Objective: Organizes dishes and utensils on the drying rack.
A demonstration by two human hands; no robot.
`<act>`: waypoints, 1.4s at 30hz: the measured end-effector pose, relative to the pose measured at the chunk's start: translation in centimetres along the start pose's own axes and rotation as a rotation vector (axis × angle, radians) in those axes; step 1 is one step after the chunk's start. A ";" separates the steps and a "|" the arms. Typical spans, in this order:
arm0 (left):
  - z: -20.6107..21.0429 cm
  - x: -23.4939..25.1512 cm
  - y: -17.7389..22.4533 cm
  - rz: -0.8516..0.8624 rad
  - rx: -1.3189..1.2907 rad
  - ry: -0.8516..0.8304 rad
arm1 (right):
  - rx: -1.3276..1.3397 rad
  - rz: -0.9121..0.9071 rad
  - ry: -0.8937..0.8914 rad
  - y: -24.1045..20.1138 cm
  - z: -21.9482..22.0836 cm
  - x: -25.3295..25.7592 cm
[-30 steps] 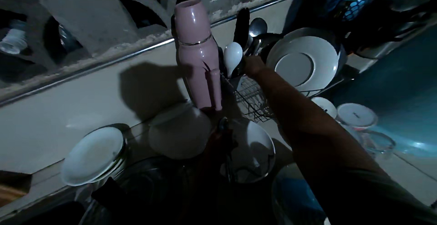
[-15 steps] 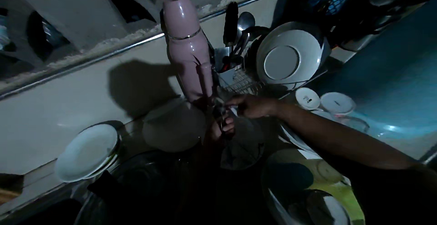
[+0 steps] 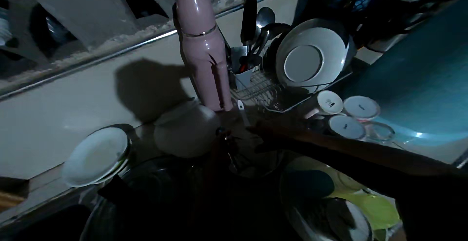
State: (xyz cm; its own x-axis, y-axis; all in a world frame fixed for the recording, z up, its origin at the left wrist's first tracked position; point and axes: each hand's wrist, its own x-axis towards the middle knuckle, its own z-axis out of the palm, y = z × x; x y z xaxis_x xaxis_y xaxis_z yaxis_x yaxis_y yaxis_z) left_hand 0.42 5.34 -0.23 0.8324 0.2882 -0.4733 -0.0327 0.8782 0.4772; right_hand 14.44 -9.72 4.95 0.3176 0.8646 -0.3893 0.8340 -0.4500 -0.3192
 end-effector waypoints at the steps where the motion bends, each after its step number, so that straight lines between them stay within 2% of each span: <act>1: 0.0 -0.1 0.0 0.014 -0.004 0.007 | 0.010 -0.062 -0.023 0.5 0.4 0.6; 4: -0.4 -0.2 0.3 0.056 0.001 0.028 | 0.014 -0.163 -0.112 1.1 0.4 1.6; 7: -0.8 -0.5 0.8 0.072 0.009 0.041 | 0.008 -0.082 -0.215 0.1 0.7 1.2; 11: -1.2 -1.0 1.0 0.097 0.044 -0.005 | 0.104 0.043 -0.104 -0.5 1.0 -0.5; 13: -1.4 -1.1 1.2 0.104 0.048 -0.032 | 0.283 0.031 0.004 -0.3 -1.0 -2.0; 15: -0.9 -1.5 1.2 0.118 0.058 -0.005 | 0.575 0.022 0.136 -0.4 -4.6 -4.2; 17: -0.4 -1.3 1.0 0.092 0.036 0.005 | 0.832 -0.051 0.220 1.1 -7.7 -4.4; 20: 0.1 0.0 0.6 -0.002 0.013 -0.113 | 1.090 -0.148 0.240 3.3 -12.1 -2.7; 23: 0.9 0.8 0.3 -0.099 0.010 -0.094 | 1.249 -0.259 0.257 4.3 -14.4 -0.5; 25: 0.1 1.7 -0.2 -0.112 0.014 -0.064 | 1.312 -0.255 0.263 4.1 -15.5 1.1; 29: 0.1 1.8 0.0 -0.098 0.050 -0.001 | 1.370 -0.095 0.344 3.7 -17.6 5.1; 32: 0.5 0.9 0.5 -0.102 0.097 -0.010 | 1.384 -0.066 0.378 2.9 -19.5 7.1; 35: 4.0 -2.7 1.5 -0.088 0.182 0.119 | 1.371 -0.089 0.444 1.5 -21.4 7.0; 38: 4.0 -3.1 1.8 -0.075 0.226 0.151 | 1.295 -0.035 0.500 0.5 -23.3 5.2; 39: 3.9 -3.0 1.8 -0.059 0.232 0.149 | 1.264 0.008 0.516 0.6 -23.6 4.8; 42: 2.9 -2.4 2.0 -0.047 0.241 -0.026 | 1.186 0.053 0.488 2.0 -23.0 5.2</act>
State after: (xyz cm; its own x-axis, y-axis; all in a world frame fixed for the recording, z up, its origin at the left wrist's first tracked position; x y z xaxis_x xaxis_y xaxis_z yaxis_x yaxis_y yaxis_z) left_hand 0.00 5.30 4.01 0.8441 0.2363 -0.4813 0.1369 0.7729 0.6196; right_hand 28.20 -0.95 22.18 0.6793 0.7183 -0.1504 -0.0153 -0.1910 -0.9815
